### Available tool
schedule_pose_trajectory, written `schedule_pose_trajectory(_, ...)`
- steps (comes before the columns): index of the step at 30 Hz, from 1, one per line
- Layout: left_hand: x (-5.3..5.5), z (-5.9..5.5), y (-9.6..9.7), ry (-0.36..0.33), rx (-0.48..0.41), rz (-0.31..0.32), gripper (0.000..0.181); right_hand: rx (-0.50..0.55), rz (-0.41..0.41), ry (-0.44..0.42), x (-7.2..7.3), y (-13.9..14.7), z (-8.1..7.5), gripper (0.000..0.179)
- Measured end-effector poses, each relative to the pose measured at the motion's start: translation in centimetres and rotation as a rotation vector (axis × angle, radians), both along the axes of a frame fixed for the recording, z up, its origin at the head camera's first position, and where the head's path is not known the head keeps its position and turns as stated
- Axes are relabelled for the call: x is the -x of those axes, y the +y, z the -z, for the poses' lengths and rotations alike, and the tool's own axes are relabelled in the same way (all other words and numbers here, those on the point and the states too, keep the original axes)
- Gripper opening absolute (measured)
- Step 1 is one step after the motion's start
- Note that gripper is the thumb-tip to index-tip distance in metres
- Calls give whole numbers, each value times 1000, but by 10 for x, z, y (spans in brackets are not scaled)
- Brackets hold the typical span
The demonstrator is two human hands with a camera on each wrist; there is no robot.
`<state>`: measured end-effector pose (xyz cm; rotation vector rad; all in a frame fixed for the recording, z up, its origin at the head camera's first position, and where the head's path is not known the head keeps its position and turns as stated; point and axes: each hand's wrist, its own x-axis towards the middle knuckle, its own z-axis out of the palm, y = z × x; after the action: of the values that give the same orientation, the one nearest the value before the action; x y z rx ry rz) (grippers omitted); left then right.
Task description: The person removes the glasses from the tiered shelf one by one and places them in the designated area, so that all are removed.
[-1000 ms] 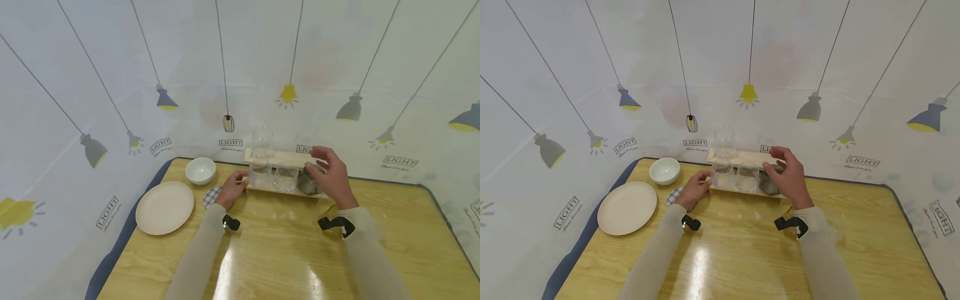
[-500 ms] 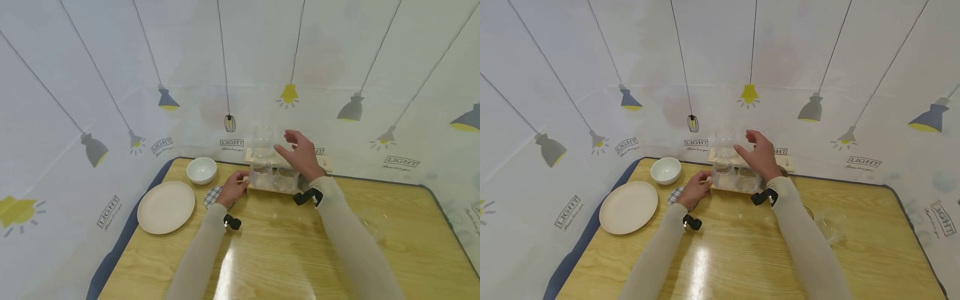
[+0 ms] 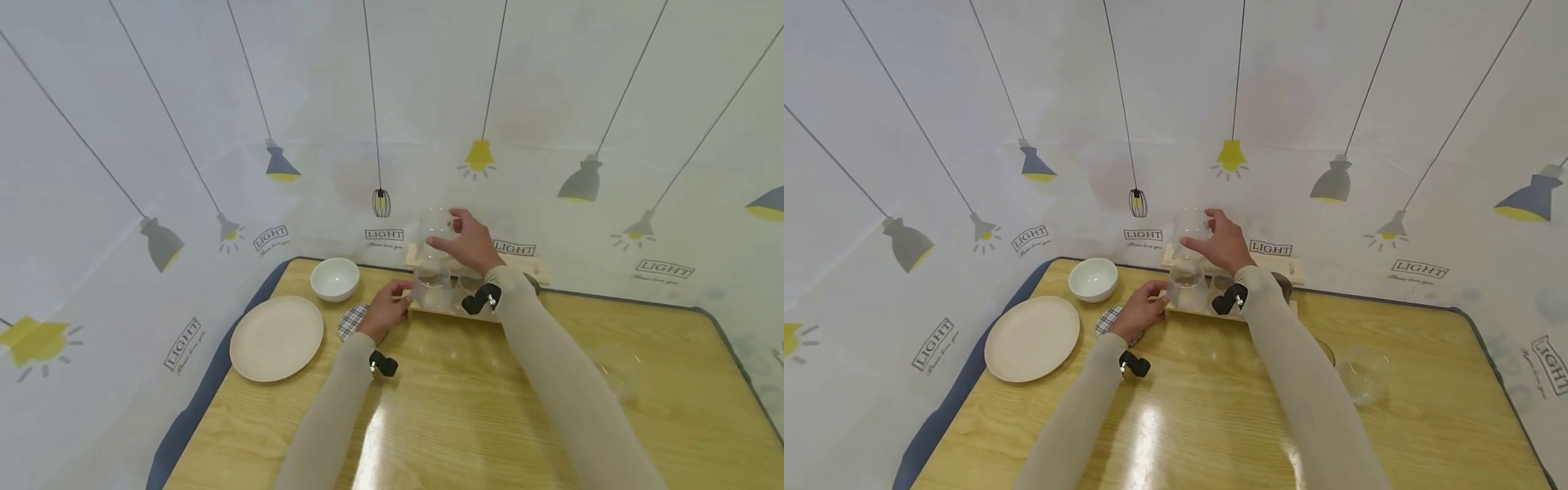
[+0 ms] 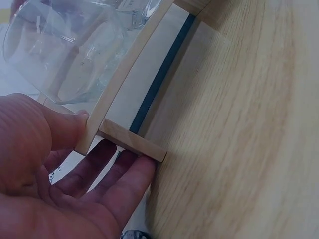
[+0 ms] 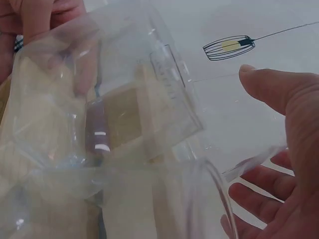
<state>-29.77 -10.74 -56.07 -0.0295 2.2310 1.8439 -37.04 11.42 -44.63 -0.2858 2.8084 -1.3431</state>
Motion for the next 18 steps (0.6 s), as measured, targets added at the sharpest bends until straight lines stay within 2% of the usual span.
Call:
schedule_pose_trajectory(5, 2, 4, 0, 5, -4, -3, 31, -16, -11, 39, 0, -1, 3, 93)
schedule_pose_trajectory(11, 4, 5, 1, -2, 11, -3, 30, 33, 12, 49, -3, -3, 3, 89)
schedule_pose_trajectory(18, 2, 3, 1, 6, 2, -4, 30, 99, 12, 132, -12, 3, -4, 82)
